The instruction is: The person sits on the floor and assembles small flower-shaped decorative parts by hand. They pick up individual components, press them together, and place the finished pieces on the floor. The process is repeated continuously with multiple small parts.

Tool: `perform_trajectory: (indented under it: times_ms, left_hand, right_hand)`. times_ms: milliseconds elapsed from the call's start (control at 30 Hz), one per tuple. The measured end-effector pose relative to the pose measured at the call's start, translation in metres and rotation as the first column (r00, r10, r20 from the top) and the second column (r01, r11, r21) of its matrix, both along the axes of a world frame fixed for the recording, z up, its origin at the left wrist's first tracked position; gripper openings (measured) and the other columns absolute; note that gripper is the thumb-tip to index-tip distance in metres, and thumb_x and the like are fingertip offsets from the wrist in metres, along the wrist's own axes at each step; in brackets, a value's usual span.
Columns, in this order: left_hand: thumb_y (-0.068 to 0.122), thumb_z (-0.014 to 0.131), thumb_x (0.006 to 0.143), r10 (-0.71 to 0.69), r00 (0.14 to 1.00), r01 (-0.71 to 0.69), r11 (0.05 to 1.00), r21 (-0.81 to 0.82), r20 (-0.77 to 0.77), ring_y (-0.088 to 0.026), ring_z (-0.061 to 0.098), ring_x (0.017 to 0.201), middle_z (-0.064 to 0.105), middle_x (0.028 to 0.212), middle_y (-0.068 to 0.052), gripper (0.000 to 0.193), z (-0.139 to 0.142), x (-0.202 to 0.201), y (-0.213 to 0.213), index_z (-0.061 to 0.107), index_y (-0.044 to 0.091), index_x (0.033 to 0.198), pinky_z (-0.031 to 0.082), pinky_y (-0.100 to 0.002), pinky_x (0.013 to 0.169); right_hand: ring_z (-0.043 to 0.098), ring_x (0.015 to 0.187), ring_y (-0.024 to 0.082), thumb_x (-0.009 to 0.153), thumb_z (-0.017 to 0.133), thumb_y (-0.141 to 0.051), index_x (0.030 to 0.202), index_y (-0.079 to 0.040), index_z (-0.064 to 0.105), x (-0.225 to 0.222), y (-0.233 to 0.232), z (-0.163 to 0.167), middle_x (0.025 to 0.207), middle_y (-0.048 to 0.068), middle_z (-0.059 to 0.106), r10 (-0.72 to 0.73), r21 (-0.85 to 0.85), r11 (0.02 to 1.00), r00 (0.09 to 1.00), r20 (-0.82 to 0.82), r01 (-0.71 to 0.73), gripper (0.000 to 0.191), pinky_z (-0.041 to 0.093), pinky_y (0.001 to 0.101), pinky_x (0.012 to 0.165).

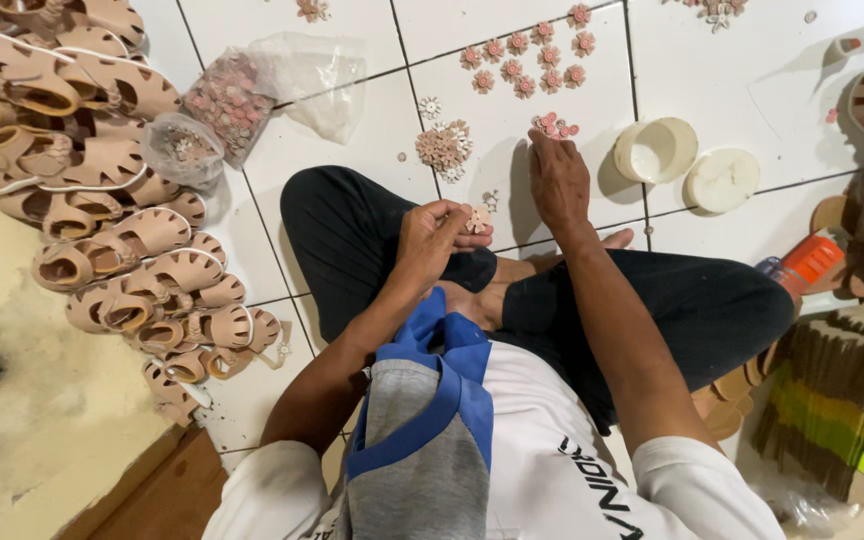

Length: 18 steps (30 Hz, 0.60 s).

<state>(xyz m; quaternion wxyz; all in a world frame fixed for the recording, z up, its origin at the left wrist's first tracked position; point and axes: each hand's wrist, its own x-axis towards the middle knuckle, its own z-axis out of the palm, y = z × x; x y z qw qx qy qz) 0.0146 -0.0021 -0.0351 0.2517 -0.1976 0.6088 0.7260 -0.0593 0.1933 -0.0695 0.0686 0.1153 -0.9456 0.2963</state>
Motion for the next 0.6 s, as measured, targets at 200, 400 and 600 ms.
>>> perform_trajectory:
  times_ms: [200,400,600]
  left_hand:
    - [0.028,0.058,0.102,-0.027,1.000,0.027,0.999,-0.032,0.009,-0.024,0.080,0.081,0.079,0.092,-0.021,0.035,0.004,-0.001,0.005,0.069,-0.005,0.102,0.064,-0.031,0.070]
    - [0.029,0.059,0.103,-0.043,0.999,0.043,0.999,-0.024,-0.009,-0.023,0.080,0.082,0.078,0.093,-0.021,0.035,0.005,0.001,0.010,0.069,-0.005,0.102,0.062,-0.030,0.070]
    - [0.028,0.059,0.103,-0.032,0.999,0.033,0.999,0.013,-0.036,-0.023,0.079,0.081,0.078,0.093,-0.021,0.034,0.005,0.006,0.011,0.068,-0.005,0.101,0.063,-0.030,0.070]
  right_hand:
    - [0.061,0.092,0.033,0.091,0.066,0.003,0.128,-0.002,0.060,-0.002,0.003,0.002,0.094,0.014,0.066,-0.025,-0.044,0.999,0.990,0.137,0.032,0.038,0.051,0.0446,0.084]
    - [0.062,0.096,0.036,0.093,0.065,0.005,0.124,-0.002,0.056,0.006,0.005,0.004,0.100,0.018,0.063,0.003,-0.104,0.994,0.988,0.153,0.014,0.033,0.051,0.0462,0.082]
    - [0.063,0.093,0.034,0.088,0.064,0.006,0.124,-0.003,0.057,0.009,0.009,0.005,0.090,0.014,0.064,0.007,-0.121,0.993,0.993,0.122,0.008,0.038,0.052,0.0463,0.081]
